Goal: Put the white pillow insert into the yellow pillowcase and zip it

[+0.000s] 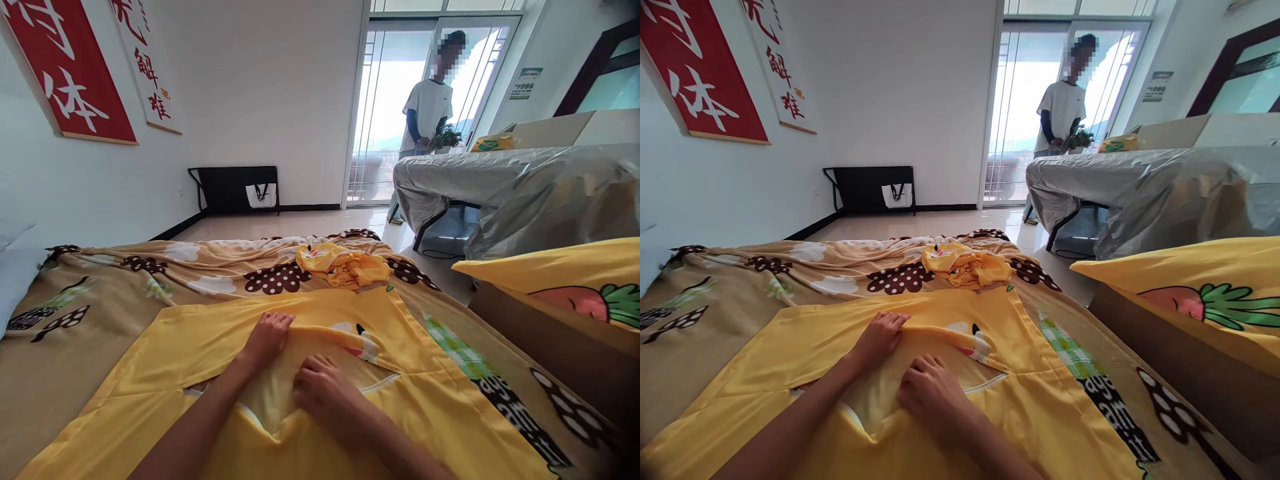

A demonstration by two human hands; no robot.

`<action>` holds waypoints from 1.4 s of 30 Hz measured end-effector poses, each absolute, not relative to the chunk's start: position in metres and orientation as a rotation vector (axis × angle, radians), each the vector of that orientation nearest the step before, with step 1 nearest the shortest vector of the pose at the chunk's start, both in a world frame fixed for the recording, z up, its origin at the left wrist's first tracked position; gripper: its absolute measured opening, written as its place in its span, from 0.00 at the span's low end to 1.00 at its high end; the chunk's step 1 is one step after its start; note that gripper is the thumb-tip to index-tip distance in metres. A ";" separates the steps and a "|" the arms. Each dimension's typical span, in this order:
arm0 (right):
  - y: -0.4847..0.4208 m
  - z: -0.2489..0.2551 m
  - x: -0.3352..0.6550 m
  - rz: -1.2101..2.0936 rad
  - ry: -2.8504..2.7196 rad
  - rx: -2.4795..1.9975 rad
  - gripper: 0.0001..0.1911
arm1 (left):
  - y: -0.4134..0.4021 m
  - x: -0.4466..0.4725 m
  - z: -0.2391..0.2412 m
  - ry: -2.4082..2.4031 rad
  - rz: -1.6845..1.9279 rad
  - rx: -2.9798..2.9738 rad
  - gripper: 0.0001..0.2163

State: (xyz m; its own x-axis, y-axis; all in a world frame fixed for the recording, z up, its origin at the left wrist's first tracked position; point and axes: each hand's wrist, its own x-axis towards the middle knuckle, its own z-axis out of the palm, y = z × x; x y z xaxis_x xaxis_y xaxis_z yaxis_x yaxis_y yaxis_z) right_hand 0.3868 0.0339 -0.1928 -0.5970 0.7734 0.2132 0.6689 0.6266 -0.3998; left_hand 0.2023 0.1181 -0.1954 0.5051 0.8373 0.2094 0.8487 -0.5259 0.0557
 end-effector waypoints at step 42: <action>0.055 -0.201 0.405 0.259 -2.173 -1.848 0.25 | 0.118 0.234 -0.201 -1.330 -0.263 -2.556 0.17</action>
State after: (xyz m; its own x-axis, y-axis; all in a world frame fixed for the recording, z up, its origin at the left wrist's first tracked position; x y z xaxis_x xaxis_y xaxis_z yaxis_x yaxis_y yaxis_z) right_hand 0.4047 0.0553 -0.2011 -0.1453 0.9850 0.0934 0.9354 0.1675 -0.3115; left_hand 0.2337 0.1184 -0.2014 0.5676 0.7773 0.2714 0.8221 -0.5532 -0.1349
